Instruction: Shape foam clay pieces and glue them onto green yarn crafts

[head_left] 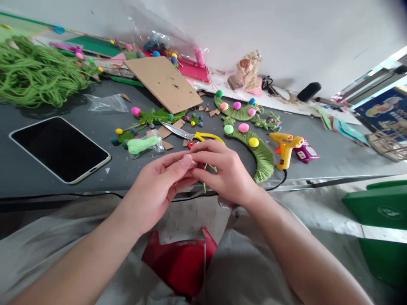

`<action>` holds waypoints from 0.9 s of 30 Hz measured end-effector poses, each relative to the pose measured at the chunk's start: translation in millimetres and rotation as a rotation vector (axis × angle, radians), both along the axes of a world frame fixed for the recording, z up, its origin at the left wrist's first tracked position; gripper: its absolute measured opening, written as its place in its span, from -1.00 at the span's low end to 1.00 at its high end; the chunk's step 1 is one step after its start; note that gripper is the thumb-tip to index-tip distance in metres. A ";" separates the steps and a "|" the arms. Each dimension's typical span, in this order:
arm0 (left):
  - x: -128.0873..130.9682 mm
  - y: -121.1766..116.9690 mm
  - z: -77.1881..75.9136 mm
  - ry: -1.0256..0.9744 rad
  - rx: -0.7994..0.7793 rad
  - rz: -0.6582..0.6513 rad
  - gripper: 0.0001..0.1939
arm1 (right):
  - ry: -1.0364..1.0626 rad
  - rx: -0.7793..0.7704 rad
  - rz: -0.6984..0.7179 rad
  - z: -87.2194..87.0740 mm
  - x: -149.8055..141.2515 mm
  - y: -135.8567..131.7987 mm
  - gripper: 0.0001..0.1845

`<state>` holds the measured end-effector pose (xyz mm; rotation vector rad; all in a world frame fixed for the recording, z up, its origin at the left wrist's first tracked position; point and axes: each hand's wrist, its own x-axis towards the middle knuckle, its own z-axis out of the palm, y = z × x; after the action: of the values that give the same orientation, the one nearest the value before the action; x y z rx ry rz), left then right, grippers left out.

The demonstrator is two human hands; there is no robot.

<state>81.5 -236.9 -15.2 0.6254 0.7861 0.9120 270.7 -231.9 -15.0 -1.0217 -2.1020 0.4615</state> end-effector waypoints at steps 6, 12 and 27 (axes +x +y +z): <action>-9.3 1.5 3.1 0.179 0.019 0.053 -0.83 | -0.034 0.081 0.029 2.5 -0.2 -5.2 -0.80; -13.2 0.4 3.0 0.230 0.047 0.133 -0.87 | 0.085 0.006 -0.060 8.3 9.4 -6.2 -0.84; -12.5 -6.5 -5.7 0.192 0.123 -0.050 -0.70 | -0.054 0.022 0.003 -3.8 0.4 -5.7 -0.63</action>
<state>69.0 -243.3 -20.9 0.8461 0.8858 0.8672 271.1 -237.6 -18.7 -1.0289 -2.1523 0.4160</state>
